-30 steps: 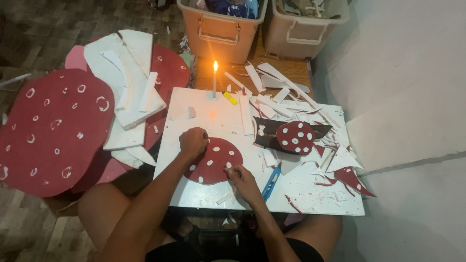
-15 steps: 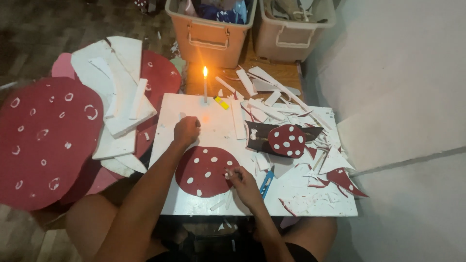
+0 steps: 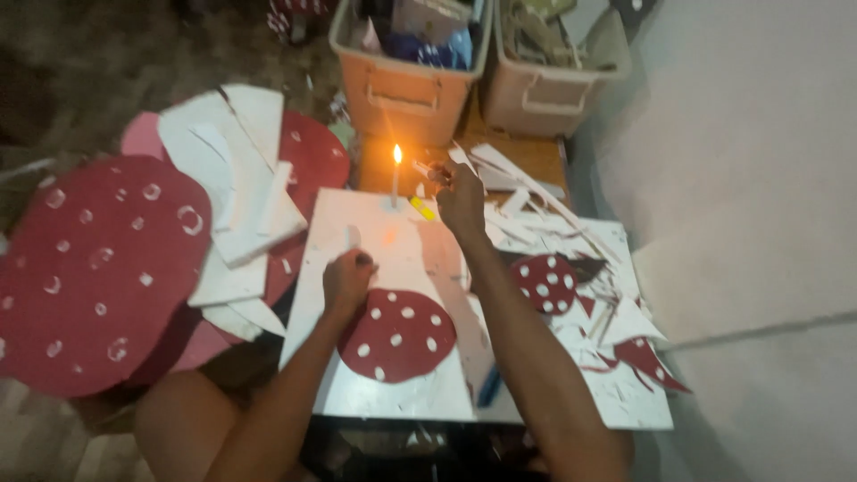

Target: Crafting foam mushrooms by cutting foam sheets with a utility knife and using a candle flame to shape or bond the pieces.

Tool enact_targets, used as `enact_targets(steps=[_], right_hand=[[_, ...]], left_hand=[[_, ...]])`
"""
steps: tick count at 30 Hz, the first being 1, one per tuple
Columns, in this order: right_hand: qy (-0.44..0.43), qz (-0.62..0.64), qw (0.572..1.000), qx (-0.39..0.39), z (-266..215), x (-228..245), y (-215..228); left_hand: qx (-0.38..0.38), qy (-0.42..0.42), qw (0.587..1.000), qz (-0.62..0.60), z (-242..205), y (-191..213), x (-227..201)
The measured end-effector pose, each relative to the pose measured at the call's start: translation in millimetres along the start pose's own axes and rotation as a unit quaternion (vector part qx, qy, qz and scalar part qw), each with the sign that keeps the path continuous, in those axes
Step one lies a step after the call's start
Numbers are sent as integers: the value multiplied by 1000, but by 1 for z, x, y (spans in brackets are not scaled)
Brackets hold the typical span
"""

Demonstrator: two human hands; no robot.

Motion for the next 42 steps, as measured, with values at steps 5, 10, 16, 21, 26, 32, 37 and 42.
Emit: enact_targets(steps=[5, 10, 16, 21, 26, 32, 37, 42], right_hand=[[-13, -91, 996, 10, 27, 22, -20], [-7, -137, 991, 10, 37, 9, -41], [-35, -160, 986, 14, 50, -4, -46], [-60, -121, 991, 11, 48, -4, -44], [-43, -104, 994, 14, 35, 19, -35], [-23, -156, 987, 14, 42, 20, -40], [13, -186, 982, 39, 1, 27, -22], [-17, -69, 975, 210, -113, 43, 22]], left_hand=[[-91, 16, 986, -141, -66, 53, -9], [-113, 57, 972, -199, -106, 80, -8], [-123, 71, 963, -228, -120, 87, 0], [-135, 45, 967, -210, -121, 89, 1], [-150, -4, 971, -186, -122, 96, -11], [-170, -48, 970, -165, -124, 98, -16], [-249, -251, 936, -7, -132, 105, -21], [-263, -416, 864, 107, -138, 108, -54]])
Point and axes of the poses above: each hand's wrist, its own z-axis towards the middle knuckle, its own y-axis out of the back of the hand, x = y × z, the point moved 5 cm from there along z, towards the middle knuckle, and after that the axes turned 8 degrees about -y, right-handed, at the moved point
